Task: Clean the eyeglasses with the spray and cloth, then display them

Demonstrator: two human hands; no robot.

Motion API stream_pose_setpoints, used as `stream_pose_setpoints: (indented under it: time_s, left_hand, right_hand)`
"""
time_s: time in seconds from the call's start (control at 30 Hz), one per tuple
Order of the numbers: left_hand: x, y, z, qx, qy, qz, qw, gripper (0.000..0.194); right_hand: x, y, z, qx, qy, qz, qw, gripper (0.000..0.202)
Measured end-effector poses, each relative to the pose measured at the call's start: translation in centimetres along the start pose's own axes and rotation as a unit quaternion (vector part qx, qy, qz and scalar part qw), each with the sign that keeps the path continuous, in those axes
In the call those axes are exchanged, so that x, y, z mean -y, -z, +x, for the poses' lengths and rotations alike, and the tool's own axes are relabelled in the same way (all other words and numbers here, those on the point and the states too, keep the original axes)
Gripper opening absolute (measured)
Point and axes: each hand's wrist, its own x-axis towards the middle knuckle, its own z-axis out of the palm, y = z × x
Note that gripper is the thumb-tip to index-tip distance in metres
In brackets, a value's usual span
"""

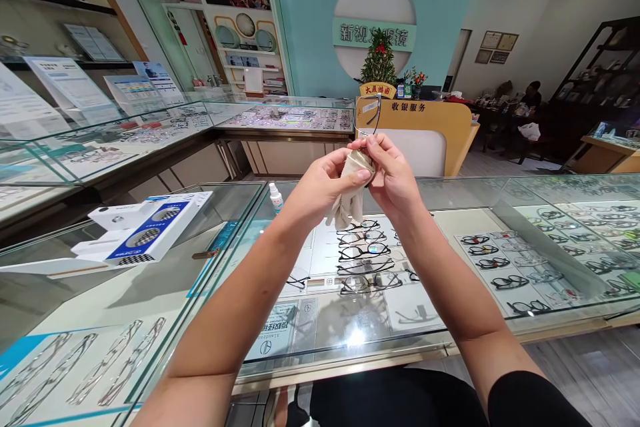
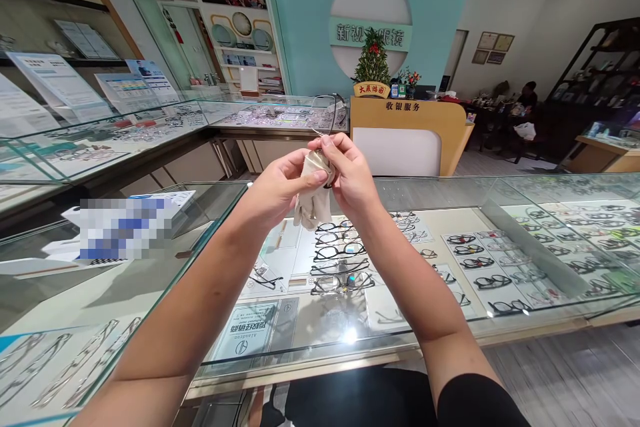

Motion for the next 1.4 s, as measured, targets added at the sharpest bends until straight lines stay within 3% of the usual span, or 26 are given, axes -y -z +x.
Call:
stream_pose_setpoints:
  time_s: [0.33, 0.5, 1.1, 1.2, 1.4]
  left_hand:
    - [-0.2, -0.3, 0.0, 0.017, -0.007, 0.003, 1.000, 0.070]
    - [0.0, -0.5, -0.3, 0.022, -0.027, 0.035, 0.999, 0.059]
    - [1.4, -2.3, -0.2, -0.083, -0.128, 0.037, 0.988, 0.055]
    - [1.7, -1.7, 0.2, -0.063, -0.123, 0.034, 0.990, 0.057]
    - [1.0, 0.2, 0.7, 0.071, -0.067, 0.021, 0.995, 0.049]
  right_hand:
    - [0.0, 0.0, 0.1, -0.007, -0.006, -0.012, 1.000, 0.038]
    - [0.1, 0.0, 0.0, -0.006, -0.008, -0.016, 1.000, 0.038]
    - [0.7, -1.9, -1.6, 0.011, -0.011, -0.030, 0.999, 0.046]
    - [0.8, -1.4, -1.4, -0.001, -0.020, -0.045, 0.999, 0.046]
    - [1.1, -0.1, -0.3, 0.001, -0.010, -0.043, 0.999, 0.047]
